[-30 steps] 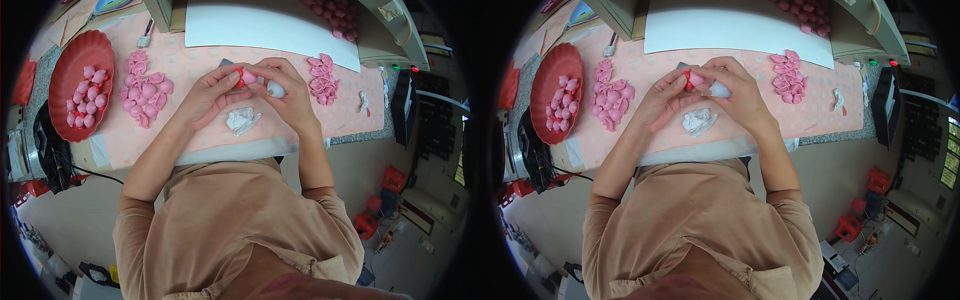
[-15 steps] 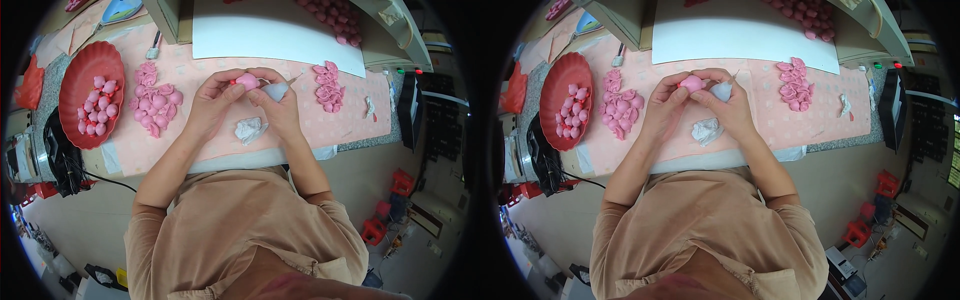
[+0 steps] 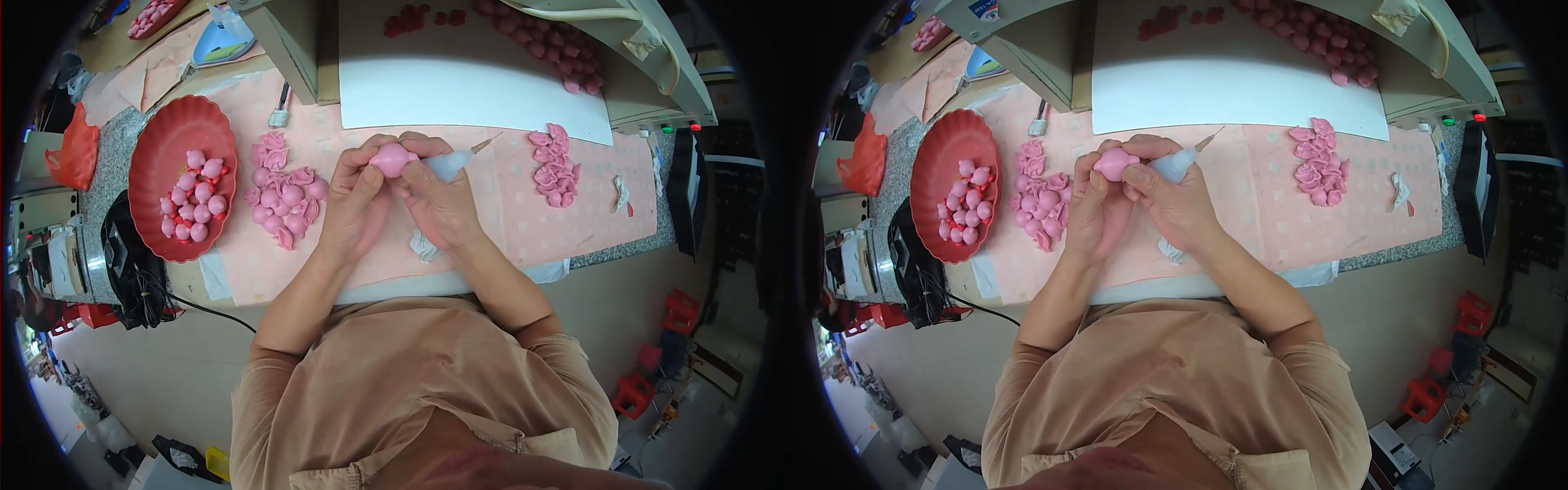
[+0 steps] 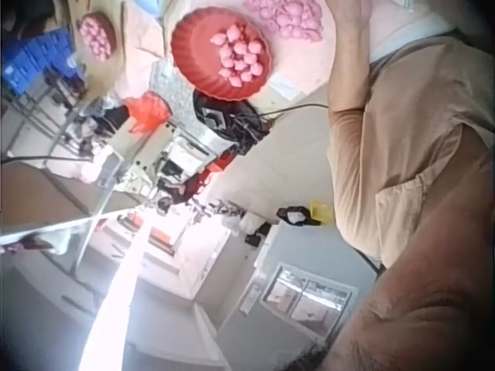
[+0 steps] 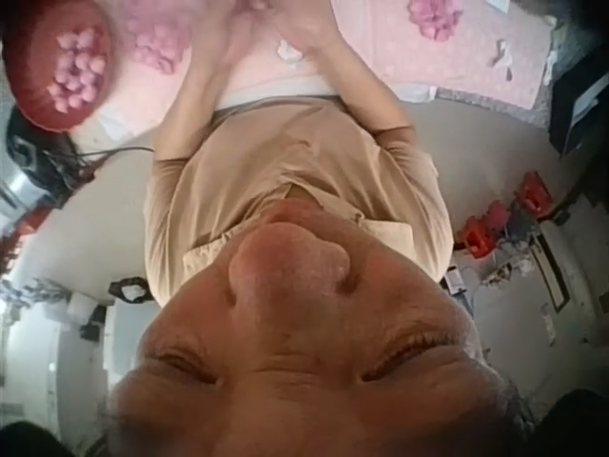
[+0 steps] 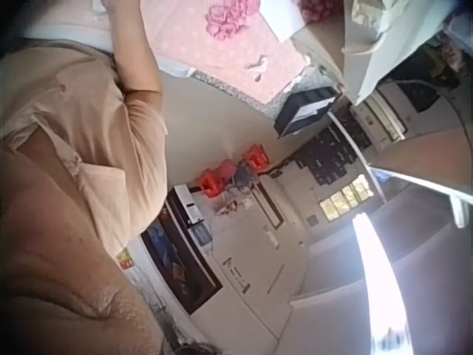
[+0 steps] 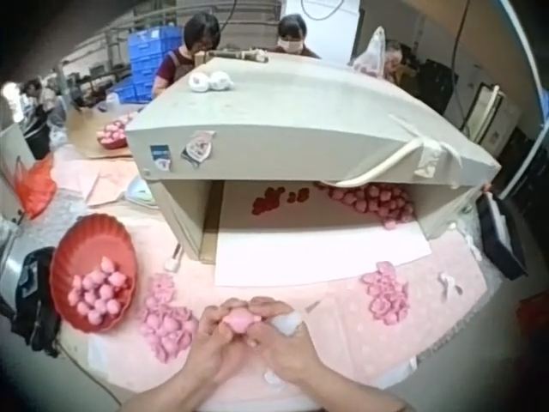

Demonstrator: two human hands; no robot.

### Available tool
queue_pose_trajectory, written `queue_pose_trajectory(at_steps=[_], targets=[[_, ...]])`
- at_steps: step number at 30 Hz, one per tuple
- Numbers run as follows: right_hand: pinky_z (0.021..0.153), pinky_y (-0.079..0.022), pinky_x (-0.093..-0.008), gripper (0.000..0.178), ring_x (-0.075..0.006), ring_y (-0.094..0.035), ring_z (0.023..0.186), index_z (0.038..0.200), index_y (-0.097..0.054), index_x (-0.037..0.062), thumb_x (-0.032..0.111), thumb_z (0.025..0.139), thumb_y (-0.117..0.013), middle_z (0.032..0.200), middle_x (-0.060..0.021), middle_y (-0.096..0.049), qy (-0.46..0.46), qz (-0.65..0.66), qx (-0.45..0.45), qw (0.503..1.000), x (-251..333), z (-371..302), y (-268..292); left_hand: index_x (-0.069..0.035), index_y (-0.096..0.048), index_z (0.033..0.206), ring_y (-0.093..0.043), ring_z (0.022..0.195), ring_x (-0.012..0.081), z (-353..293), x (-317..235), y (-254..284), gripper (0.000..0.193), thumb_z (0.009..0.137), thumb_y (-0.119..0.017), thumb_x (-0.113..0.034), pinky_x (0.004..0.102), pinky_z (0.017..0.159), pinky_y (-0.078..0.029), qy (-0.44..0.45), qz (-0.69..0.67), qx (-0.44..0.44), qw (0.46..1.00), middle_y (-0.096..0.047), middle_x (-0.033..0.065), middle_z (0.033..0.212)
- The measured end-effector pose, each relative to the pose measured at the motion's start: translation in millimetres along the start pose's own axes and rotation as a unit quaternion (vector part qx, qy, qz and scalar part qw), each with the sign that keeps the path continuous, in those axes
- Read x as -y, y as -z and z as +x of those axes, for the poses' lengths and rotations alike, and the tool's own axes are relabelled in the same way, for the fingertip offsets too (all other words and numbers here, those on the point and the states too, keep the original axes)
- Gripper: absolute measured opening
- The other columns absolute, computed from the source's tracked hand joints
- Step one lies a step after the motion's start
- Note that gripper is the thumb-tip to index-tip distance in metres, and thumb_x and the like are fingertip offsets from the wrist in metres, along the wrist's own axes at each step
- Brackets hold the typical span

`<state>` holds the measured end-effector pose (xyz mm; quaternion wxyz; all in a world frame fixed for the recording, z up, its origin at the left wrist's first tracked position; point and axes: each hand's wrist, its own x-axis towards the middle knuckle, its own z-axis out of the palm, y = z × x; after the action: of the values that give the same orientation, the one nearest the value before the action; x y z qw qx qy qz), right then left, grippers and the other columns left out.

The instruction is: The recorder is using a glue applicator to assemble small pink plastic toy parts at a factory workbench.

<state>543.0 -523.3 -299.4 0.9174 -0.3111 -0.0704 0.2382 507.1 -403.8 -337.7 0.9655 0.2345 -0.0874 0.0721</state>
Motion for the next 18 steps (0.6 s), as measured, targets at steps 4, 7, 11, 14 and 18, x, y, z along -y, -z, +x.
queue_pose_trajectory(at_steps=[4,7,11,14,18], targets=[[0.067,-0.044,-0.0261,0.020,-0.0118,-0.054,0.085,0.104,-0.064,0.0064,0.001,0.085,-0.067,0.108,-0.0029,-0.055,0.003,0.044,0.021,0.999,-6.0,0.3,7.5,-0.013,-0.060,0.114,-0.051,0.115,0.0209,-1.2,-5.7,-4.5,0.022,0.091,-0.061,-0.011,0.0348,0.094,-0.046,0.020,0.008,0.017,1.000,-0.052,0.0078,0.127],[0.066,-0.043,-0.0261,0.020,-0.0125,-0.054,0.088,0.102,-0.065,0.0076,0.000,0.084,-0.068,0.113,-0.0029,-0.051,0.012,0.037,0.020,0.999,-9.5,1.3,11.0,-0.013,-0.060,0.113,-0.051,0.114,0.0201,-1.5,-5.3,-3.9,0.021,0.092,-0.061,-0.012,0.0335,0.093,-0.046,0.017,0.023,0.006,1.000,-0.052,0.0082,0.126],[0.066,-0.043,-0.0263,0.020,-0.0131,-0.055,0.089,0.101,-0.065,0.0082,-0.001,0.084,-0.067,0.115,-0.0030,-0.050,0.019,0.041,0.022,0.999,-11.8,4.0,12.5,-0.013,-0.060,0.112,-0.052,0.114,0.0198,0.2,-5.0,-0.8,0.019,0.093,-0.060,-0.011,0.0330,0.091,-0.047,0.004,0.040,0.003,0.999,-0.052,0.0084,0.126],[0.066,-0.044,-0.0262,0.019,-0.0131,-0.055,0.089,0.101,-0.066,0.0081,-0.002,0.084,-0.067,0.115,-0.0029,-0.050,0.015,0.048,0.017,0.999,-13.6,5.1,14.9,-0.013,-0.060,0.112,-0.052,0.114,0.0196,1.0,-5.3,0.9,0.019,0.093,-0.060,-0.011,0.0329,0.092,-0.046,0.011,0.037,0.003,0.999,-0.052,0.0083,0.127],[0.066,-0.044,-0.0260,0.019,-0.0133,-0.055,0.089,0.101,-0.065,0.0079,-0.002,0.085,-0.066,0.114,-0.0029,-0.050,0.014,0.053,0.021,0.998,-15.6,6.3,19.5,-0.011,-0.060,0.112,-0.053,0.111,0.0191,1.9,-3.6,1.1,0.019,0.093,-0.059,-0.011,0.0325,0.091,-0.047,0.009,0.045,-0.017,0.999,-0.054,0.0082,0.124]])
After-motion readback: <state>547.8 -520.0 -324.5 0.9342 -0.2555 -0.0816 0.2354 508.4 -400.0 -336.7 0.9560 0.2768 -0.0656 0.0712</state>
